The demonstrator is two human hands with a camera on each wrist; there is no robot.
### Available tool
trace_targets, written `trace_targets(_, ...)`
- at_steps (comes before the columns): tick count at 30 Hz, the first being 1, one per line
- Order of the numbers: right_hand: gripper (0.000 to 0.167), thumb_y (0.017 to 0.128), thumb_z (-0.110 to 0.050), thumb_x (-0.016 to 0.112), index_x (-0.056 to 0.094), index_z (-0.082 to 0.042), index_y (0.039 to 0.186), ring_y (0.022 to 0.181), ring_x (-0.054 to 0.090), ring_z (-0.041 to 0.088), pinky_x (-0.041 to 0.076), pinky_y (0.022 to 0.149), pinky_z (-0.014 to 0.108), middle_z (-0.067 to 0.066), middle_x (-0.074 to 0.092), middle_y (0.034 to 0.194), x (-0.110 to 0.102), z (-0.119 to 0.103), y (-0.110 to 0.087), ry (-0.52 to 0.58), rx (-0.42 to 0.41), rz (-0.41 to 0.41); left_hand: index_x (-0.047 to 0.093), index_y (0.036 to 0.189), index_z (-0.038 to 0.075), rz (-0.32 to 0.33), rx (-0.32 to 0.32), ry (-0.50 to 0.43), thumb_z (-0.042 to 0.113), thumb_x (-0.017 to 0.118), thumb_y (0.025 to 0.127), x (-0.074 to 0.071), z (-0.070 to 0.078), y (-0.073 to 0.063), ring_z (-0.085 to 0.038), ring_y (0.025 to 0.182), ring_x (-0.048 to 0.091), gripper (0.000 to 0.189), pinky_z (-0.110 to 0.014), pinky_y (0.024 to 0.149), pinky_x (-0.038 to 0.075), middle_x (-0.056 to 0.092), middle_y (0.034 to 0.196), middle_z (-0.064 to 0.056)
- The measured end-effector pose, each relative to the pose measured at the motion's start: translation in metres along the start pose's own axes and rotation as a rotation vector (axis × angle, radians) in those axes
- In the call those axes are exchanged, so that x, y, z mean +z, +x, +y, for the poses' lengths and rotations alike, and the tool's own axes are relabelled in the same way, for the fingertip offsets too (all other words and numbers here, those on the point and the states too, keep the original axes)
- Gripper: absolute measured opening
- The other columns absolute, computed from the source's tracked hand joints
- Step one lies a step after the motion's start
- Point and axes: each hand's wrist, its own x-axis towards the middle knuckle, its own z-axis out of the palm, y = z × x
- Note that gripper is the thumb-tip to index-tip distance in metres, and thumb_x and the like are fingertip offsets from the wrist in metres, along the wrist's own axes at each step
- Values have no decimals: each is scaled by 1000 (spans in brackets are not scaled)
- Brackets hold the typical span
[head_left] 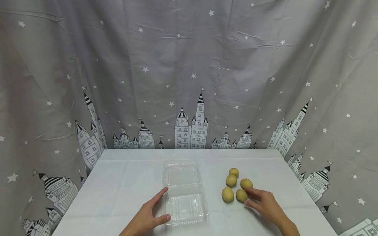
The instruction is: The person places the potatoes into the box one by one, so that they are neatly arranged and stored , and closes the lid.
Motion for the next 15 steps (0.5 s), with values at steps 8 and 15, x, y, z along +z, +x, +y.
trace_targets(8, 56, 93, -27, 89, 72, 2, 137, 121, 77, 37, 64, 101, 39, 18, 76, 137, 4, -4, 5, 21, 32, -26, 36, 173, 23, -26, 8, 20, 38, 88, 89, -2, -3, -1, -43, 164, 34, 100, -63, 127, 38, 38, 177, -14)
trace_targets(15, 46, 93, -17, 88, 75, 0, 134, 118, 79, 34, 65, 98, 34, 16, 78, 133, 6, -7, 6, -8, 23, 3, 35, 173, 23, -33, 18, 16, 41, 89, 90, -5, -4, 0, -46, 164, 32, 100, -68, 129, 34, 36, 178, -16)
